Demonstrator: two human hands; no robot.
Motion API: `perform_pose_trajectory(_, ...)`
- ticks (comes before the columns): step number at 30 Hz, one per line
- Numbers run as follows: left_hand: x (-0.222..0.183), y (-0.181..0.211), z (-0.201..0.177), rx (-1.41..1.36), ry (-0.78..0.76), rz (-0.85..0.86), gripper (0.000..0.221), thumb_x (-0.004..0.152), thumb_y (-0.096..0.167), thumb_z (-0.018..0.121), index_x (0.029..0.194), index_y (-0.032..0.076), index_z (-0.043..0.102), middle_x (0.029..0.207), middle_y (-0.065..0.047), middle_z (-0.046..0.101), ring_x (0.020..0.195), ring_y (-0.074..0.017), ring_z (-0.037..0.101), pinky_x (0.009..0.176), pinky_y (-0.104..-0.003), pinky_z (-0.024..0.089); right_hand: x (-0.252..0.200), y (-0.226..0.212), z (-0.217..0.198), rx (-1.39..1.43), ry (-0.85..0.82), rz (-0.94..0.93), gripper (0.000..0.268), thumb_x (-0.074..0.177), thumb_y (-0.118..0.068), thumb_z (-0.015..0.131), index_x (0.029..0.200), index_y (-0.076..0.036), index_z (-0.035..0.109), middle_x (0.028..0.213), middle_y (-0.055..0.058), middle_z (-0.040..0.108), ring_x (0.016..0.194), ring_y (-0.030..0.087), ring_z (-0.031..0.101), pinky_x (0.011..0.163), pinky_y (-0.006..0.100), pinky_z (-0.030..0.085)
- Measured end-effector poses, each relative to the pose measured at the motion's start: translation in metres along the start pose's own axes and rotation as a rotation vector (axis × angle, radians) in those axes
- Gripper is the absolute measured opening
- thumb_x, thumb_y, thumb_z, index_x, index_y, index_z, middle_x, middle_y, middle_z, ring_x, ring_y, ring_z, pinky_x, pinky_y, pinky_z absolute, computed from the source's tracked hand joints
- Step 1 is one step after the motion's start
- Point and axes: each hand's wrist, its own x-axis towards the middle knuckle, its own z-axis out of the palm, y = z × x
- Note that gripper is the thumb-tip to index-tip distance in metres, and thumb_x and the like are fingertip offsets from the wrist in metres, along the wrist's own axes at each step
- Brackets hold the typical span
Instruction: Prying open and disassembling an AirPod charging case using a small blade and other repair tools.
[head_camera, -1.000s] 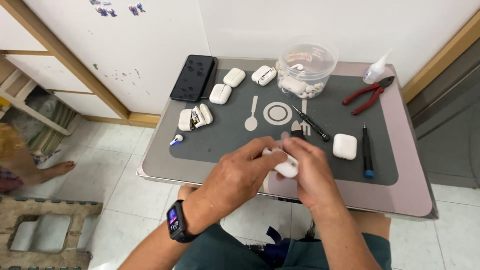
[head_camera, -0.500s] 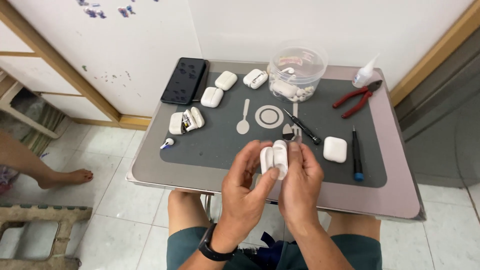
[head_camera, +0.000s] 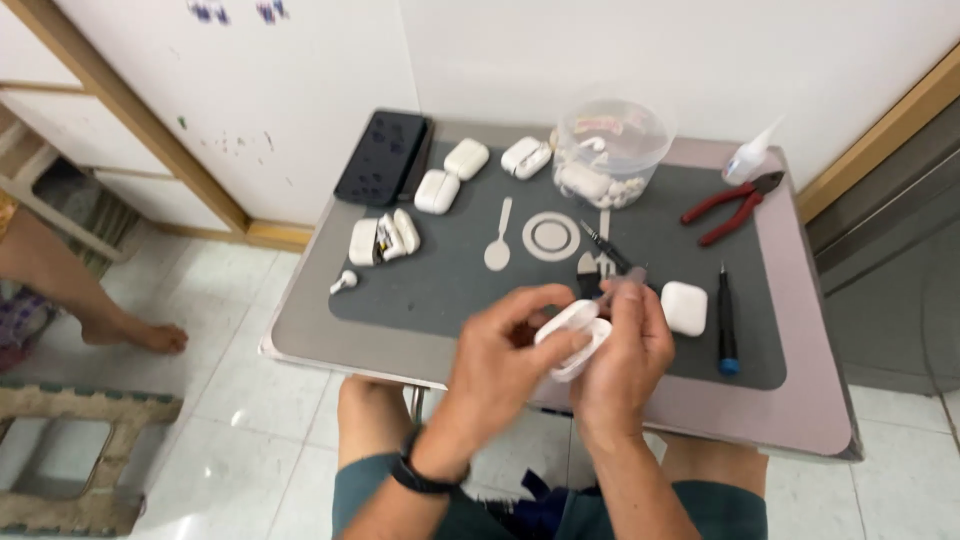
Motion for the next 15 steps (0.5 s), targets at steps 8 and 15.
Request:
perform_pose_trajectory(8, -0.014, -0.054, 0.020, -0.295, 0.312, -0.007, 0.036, 0.085, 0.008, 0.075, 0.120, 0.003, 0.076, 0.116, -0.004, 0.077, 0.102, -0.0120, 0.066, 0.089, -0.028, 0.055, -0.013, -0.009, 0.018, 0.107, 0.124, 0.308, 0.025, 0.107, -0.026, 0.052, 0.095, -0.006, 0.062, 0.087, 0.003, 0.062, 0.074, 0.016, 0.061, 0.063, 0.032, 0.050)
perform_pose_trajectory(15, 0.003, -0.057, -0.033, -0.429, 0.147, -0.047, 0.047, 0.095, 0.018, 0.066, 0.136, -0.002, 0.064, 0.087, -0.012, 0.070, 0.067, -0.0176, 0.060, 0.061, -0.031, 0.056, -0.040, -0.025, -0.024, -0.393, -0.127, -0.244, 0.037, 0.106, -0.020, 0.060, 0.073, -0.004, 0.066, 0.061, 0.003, 0.061, 0.058, 0.010, 0.057, 0.063, 0.027, 0.049)
